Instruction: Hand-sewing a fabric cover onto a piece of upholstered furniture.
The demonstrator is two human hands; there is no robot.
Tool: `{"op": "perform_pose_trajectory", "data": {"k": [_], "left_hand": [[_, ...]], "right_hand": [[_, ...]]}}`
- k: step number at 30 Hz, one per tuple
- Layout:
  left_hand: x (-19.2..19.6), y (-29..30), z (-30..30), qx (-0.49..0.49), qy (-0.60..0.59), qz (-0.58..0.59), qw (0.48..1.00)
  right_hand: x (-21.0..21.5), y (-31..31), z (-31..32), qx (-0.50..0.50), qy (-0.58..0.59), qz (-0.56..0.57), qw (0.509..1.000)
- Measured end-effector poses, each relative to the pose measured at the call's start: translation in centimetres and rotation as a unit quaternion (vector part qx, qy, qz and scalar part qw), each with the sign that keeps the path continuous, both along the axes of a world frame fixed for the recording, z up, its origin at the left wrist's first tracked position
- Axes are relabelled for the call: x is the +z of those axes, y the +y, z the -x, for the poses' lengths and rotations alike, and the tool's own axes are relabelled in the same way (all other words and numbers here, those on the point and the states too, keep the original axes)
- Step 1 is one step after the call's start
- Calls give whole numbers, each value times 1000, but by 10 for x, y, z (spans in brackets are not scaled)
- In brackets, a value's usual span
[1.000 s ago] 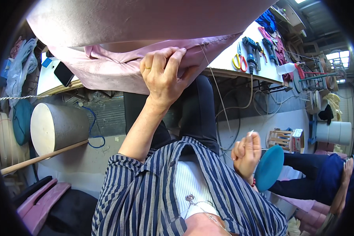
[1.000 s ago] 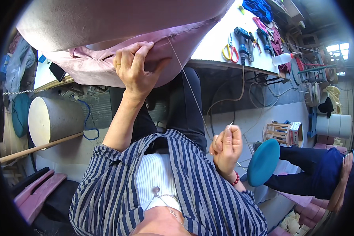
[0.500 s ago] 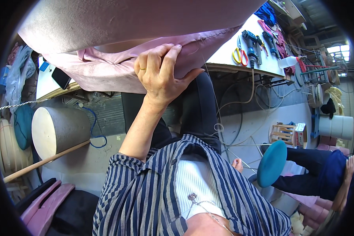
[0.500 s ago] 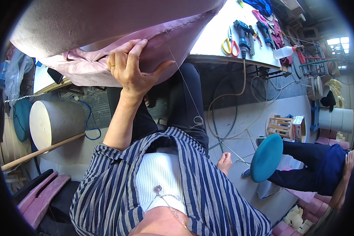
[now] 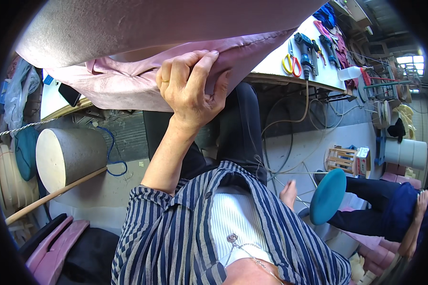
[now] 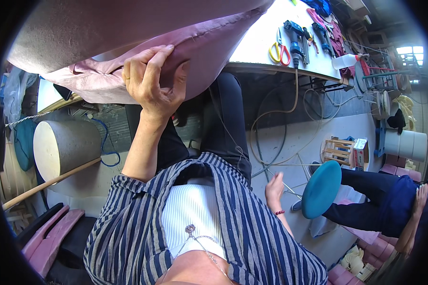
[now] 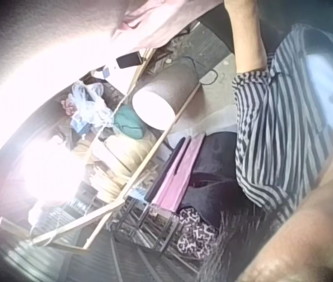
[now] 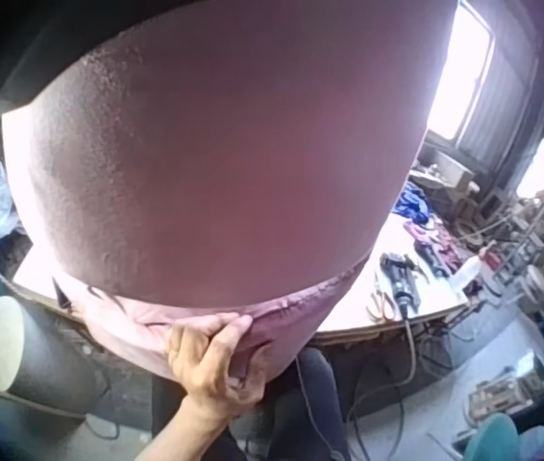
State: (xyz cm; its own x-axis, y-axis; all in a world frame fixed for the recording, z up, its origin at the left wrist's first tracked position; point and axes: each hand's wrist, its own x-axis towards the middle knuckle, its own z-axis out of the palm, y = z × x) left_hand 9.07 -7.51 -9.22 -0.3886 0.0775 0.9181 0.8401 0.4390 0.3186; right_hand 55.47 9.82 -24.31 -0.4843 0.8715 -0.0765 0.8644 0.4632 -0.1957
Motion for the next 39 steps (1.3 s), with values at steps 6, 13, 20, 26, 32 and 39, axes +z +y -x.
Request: {"op": "perform_pose_trajectory", "data": {"k": [6, 13, 20, 26, 32, 39], "left_hand": [[7, 4, -4, -23, -28, 11, 999], [1, 3, -1, -21, -37, 14, 999], [3, 2, -2, -16, -18, 8, 1000], [1, 2, -1, -14, -15, 8, 1000], [0, 2, -1, -12, -14, 12, 1000], [4, 2, -1, -11, -6, 15, 1000]], "right_hand": [[164, 19, 239, 255, 382, 67, 886], [254, 5, 376, 544, 367, -200, 728], [259, 6, 392, 598, 290, -267, 698], [264, 5, 394, 610, 262, -310, 680], [264, 6, 396, 615, 251, -321, 675], [261, 8, 399, 611, 297, -275, 680]]}}
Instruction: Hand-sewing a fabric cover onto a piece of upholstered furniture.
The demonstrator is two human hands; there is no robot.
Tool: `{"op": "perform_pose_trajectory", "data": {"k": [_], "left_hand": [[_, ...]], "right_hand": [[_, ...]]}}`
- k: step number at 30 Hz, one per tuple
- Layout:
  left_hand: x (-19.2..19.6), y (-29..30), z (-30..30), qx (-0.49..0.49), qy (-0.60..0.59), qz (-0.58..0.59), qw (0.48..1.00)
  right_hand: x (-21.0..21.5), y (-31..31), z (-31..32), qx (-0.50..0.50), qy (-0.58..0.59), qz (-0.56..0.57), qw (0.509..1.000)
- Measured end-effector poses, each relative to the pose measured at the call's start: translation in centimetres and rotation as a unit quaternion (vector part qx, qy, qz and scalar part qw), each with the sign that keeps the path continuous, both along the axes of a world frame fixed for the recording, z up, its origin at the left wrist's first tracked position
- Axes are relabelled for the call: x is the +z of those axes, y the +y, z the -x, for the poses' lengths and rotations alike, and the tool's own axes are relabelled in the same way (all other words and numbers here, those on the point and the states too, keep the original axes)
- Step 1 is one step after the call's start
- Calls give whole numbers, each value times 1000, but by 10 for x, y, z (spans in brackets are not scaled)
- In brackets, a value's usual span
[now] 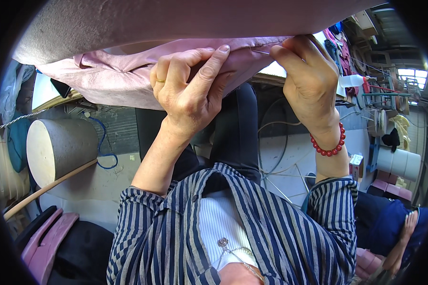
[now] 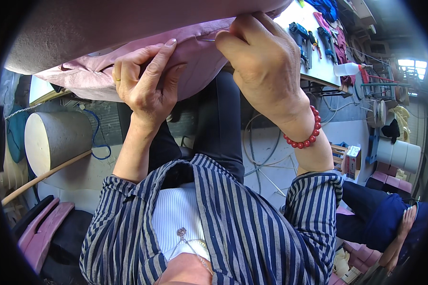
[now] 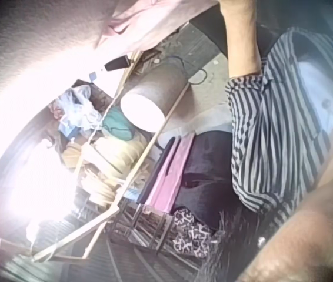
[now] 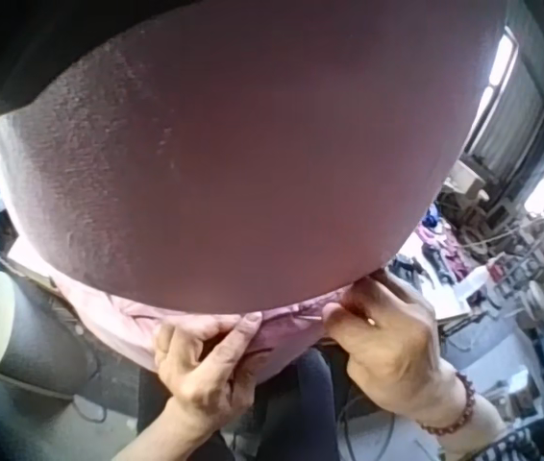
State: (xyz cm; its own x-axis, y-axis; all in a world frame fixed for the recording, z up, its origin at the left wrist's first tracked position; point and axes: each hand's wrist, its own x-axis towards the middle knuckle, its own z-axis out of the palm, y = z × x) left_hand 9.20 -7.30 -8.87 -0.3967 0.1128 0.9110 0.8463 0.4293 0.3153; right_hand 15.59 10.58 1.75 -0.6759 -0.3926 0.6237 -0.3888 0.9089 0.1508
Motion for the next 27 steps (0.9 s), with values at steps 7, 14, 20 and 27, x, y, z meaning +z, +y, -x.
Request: {"op": "perform_pose_trajectory", "data": {"k": [7, 14, 20, 27], "left_hand": [[3, 0, 0, -8, 1, -11, 1000], [2, -1, 0, -11, 2, -8, 1000], [2, 1, 1, -20, 12, -26, 999], [3, 4, 4, -36, 24, -55, 998]], "right_hand": [[-15, 4, 8, 31, 37, 58, 997], [-27, 4, 11, 38, 38, 141, 989], [-35, -4, 15, 28, 78, 164, 983], [-38, -20, 19, 17, 133, 194, 972]]}}
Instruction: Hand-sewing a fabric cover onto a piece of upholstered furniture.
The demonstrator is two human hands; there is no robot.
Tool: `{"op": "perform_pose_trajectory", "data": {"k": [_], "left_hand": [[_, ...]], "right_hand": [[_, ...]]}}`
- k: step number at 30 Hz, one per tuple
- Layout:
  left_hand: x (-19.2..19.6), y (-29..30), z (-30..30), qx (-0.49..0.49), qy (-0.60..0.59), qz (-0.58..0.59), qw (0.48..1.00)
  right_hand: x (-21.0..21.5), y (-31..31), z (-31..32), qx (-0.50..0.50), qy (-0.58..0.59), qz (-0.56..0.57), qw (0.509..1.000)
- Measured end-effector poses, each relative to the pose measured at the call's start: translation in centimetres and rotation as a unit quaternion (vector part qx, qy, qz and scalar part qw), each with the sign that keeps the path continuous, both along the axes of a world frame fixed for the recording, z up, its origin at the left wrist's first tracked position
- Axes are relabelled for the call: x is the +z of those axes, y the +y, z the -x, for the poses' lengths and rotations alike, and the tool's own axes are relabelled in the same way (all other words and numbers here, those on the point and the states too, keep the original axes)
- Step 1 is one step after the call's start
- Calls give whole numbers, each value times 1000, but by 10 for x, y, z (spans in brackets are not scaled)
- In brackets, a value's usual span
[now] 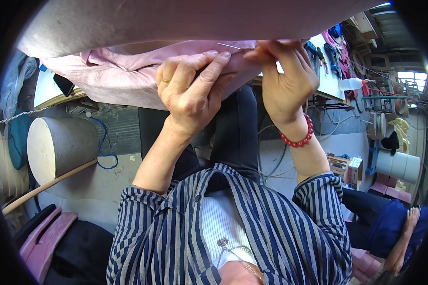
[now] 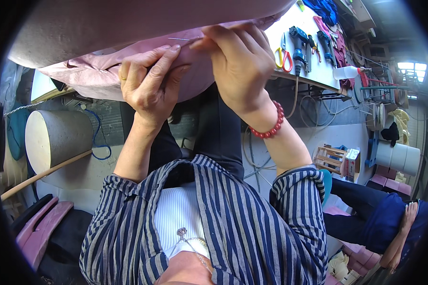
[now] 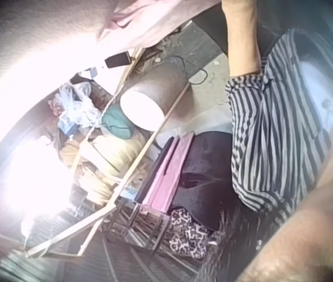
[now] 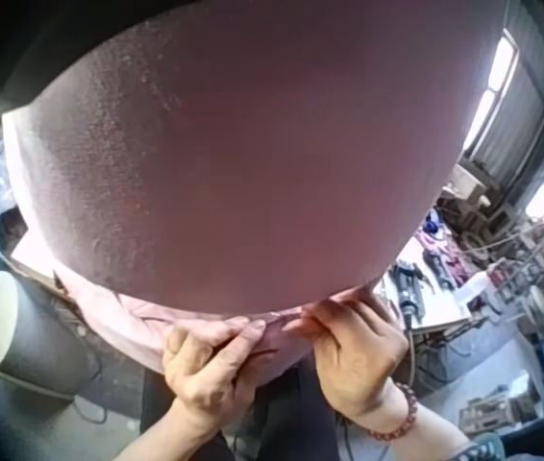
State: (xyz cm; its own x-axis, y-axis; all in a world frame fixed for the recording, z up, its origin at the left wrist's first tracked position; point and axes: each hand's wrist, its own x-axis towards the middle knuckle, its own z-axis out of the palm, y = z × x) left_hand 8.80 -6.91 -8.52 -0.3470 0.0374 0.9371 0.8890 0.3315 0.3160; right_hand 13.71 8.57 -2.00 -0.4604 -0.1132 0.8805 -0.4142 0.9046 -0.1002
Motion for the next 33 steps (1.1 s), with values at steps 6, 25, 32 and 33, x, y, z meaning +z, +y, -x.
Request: {"op": "perform_pose_trajectory", "data": {"k": [6, 25, 32, 33], "left_hand": [[-5, -4, -1, 6, 15, -9, 1000], [8, 8, -8, 80, -50, -27, 995], [1, 9, -6, 109, -41, -4, 993], [2, 10, -6, 104, -42, -4, 994]], "right_hand": [[20, -21, -12, -35, 30, -178, 983], [17, -69, -80, 102, -28, 430, 897], [-30, -56, -201, 37, -134, 555, 820], [-41, -51, -217, -1, -151, 599, 786]]}}
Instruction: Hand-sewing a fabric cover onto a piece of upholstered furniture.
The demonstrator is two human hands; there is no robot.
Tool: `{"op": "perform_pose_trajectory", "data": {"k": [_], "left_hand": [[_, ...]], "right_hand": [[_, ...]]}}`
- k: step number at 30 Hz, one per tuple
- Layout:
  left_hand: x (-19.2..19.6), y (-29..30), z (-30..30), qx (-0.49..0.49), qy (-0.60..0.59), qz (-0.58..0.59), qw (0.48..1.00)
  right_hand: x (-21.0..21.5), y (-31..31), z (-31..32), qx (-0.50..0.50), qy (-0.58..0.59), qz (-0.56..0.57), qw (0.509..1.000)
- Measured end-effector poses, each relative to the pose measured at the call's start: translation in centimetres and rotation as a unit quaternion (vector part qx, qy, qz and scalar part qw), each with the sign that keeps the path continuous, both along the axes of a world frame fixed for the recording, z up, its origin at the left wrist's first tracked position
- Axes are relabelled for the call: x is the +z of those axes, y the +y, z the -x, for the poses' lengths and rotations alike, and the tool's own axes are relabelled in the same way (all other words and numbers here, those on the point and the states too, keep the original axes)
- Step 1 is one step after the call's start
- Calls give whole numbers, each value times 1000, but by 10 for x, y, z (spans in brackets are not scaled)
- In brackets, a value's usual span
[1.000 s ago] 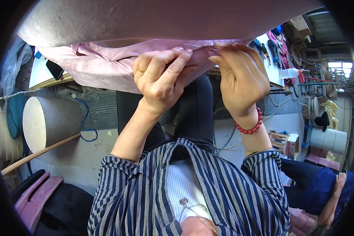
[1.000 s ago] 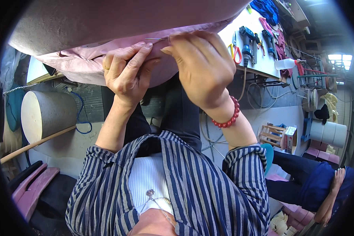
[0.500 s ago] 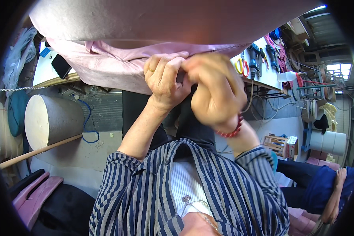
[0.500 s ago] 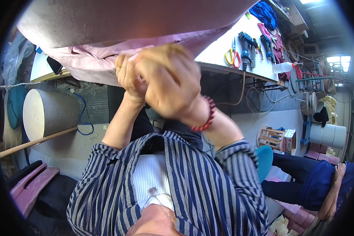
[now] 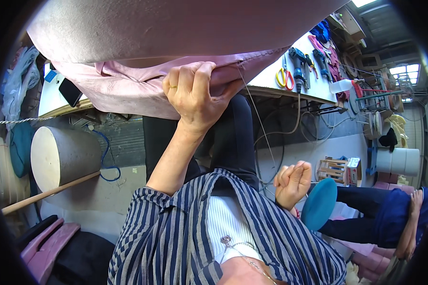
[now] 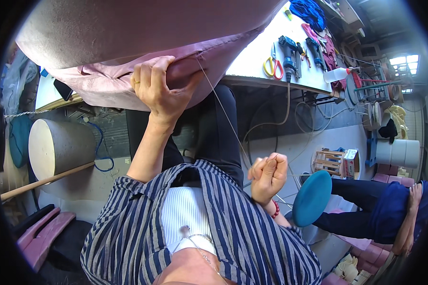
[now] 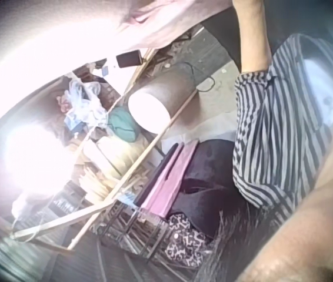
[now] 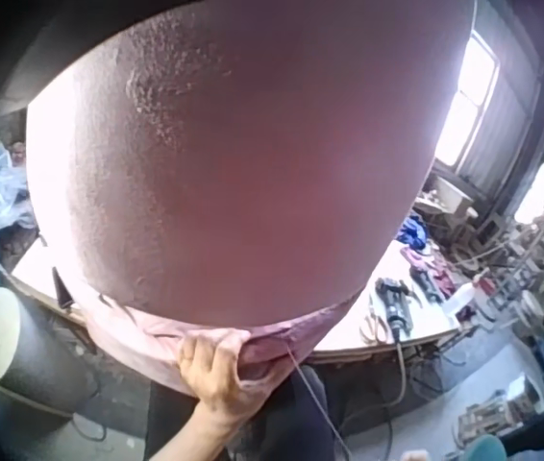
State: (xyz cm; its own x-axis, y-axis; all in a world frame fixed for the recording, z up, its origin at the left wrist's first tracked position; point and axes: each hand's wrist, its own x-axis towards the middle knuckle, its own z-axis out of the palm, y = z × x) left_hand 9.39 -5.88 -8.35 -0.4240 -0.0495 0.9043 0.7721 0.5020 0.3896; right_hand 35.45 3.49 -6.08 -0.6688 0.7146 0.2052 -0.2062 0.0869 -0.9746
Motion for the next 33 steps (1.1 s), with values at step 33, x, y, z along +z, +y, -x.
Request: {"op": "perform_pose_trajectory", "data": {"k": [33], "left_hand": [[-1, -10, 3, -67, 12, -18, 998]], "right_hand": [[68, 50, 193, 50, 92, -662, 743]]}}
